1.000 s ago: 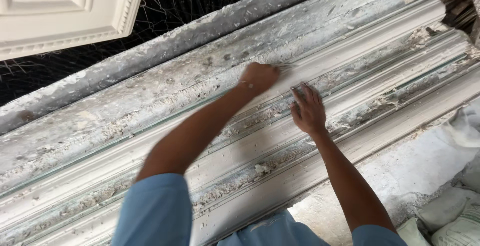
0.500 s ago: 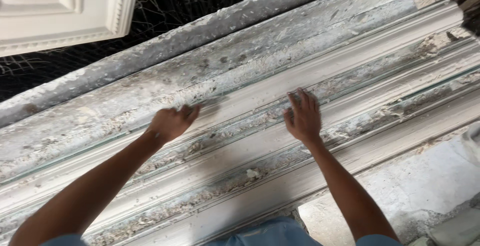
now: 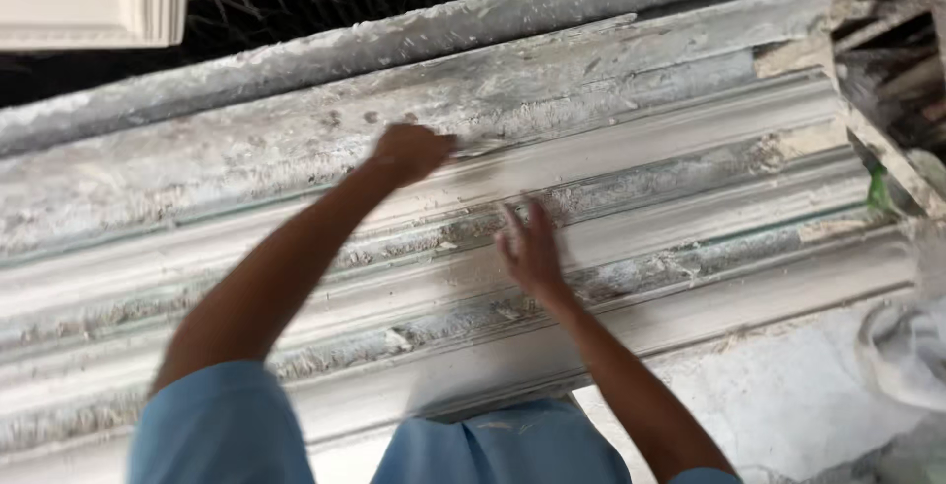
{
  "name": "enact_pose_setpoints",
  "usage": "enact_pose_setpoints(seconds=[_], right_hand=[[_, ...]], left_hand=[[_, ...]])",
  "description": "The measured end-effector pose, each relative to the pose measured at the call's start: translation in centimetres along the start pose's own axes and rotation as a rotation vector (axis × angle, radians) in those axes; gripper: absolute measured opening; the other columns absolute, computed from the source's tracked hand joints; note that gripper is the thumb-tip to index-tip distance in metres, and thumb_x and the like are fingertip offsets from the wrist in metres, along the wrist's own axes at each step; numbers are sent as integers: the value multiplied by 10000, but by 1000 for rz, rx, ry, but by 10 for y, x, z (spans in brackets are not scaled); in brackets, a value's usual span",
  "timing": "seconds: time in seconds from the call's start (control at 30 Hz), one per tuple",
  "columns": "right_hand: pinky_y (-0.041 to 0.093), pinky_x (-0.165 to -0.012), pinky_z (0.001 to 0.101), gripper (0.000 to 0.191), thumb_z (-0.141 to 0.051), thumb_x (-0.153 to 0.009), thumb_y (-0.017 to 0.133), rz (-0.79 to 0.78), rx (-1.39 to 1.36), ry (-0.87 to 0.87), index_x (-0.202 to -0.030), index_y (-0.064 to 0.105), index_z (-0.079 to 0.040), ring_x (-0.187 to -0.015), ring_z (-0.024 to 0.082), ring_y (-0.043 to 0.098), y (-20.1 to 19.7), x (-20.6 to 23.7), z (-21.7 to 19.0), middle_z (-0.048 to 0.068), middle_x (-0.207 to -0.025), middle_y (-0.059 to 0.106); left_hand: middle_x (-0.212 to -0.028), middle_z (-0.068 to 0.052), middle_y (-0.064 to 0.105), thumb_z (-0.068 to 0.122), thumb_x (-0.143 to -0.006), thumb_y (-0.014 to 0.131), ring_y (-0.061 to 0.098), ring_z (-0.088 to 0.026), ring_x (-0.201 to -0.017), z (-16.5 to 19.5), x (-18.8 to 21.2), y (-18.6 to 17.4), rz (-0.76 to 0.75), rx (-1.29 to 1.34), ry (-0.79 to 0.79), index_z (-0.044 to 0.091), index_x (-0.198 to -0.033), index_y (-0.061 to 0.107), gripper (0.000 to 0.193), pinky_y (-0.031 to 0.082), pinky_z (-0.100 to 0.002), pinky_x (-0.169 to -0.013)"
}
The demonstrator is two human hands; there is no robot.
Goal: The person uses a small hand scraper to remove dried plaster residue from the grooves of decorative plaster cornice moldings laid on a work table, working along the lengths of the moldings and repositioning pieces as they clean each groove.
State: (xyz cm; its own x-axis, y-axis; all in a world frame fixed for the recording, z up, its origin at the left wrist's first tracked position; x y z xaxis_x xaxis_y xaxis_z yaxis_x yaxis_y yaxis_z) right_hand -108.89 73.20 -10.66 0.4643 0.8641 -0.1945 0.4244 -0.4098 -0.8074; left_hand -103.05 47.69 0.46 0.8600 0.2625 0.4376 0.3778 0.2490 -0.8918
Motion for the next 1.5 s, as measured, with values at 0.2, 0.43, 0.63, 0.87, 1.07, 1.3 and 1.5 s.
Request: enact_pose_setpoints(seconds=[0.2, 0.43, 0.63, 0.87, 1.07, 1.3, 1.5], right_hand=[[271, -1234, 617, 510, -245, -1011, 570, 115, 284, -6, -1464, 508, -19, -1444, 441, 410, -124, -10, 155, 277, -1521, 445], [298, -1193, 607, 492, -258, -1014, 541, 55, 395, 67, -1445, 537, -22, -1437, 484, 384, -162, -26, 211, 291, -1530, 421], [350, -1188, 582, 456, -242, -1035, 525, 100, 375, 73, -1461, 562, -83, -1445, 457, 406, -162, -23, 214, 245, -1545, 432], [386, -1154, 583, 478, -258, -1016, 562, 97, 339, 100, -1446, 555, -51, -1430, 454, 418, -155, -17, 220, 251, -1525, 439], [375, -1166, 593, 495, -284, -1011, 576, 81, 368, 108, -1447, 542, -50, -1438, 457, 400, -154, -17, 219, 247, -1525, 428], [332, -1193, 606, 528, -292, -1013, 569, 51, 353, 120, -1481, 522, -52, -1462, 464, 370, -155, -17, 227, 254, -1559, 404], [327, -1194, 608, 538, -288, -1010, 582, 66, 377, 119, -1487, 508, -51, -1465, 468, 358, -151, -14, 228, 254, -1564, 398]], left_hand=[[-963, -42, 757, 643, -1016, 234, 724, -190, -670, -101, 135, 14, -165, 131, -418, 404, -1475, 493, 579, 616, -413, -736], [-886, -77, 727, 480, -1059, 409, 708, -274, -708, 53, -14, 9, 64, 205, -284, 349, -1363, 561, 365, 561, -453, -573], [-1080, -112, 748, 266, -1076, 431, 736, -272, -759, 84, -39, 0, 130, 215, -116, 221, -1427, 529, 367, 555, -430, -541], [-1510, 14, 543, 72, -970, 531, 709, -145, -752, 4, 46, 14, 88, -318, 147, 212, -1580, 410, 638, 514, -240, -426], [-1347, -123, 616, 125, -1039, 591, 615, -122, -508, 87, -37, 26, 294, -338, 375, 56, -1491, 442, 481, 478, -247, -343], [-1337, -143, 640, 45, -961, 619, 620, -128, -514, 64, -20, 32, 352, -374, 385, 79, -1450, 470, 512, 493, -230, -312], [-1020, -119, 683, 214, -1057, 557, 592, -110, -497, 28, 20, 34, 262, -413, 298, 172, -1518, 464, 473, 478, -258, -333]])
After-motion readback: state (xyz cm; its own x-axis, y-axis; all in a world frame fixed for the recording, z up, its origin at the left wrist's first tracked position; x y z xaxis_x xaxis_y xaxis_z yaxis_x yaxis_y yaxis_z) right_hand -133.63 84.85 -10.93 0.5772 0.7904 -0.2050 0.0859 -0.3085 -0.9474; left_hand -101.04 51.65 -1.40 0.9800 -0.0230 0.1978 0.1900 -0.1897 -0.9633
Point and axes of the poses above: each hand's wrist, its own x-axis away from the middle knuckle, its own y-axis out of the palm, z = x × y, the point moved 3 cm from there along -x, towards the middle knuckle
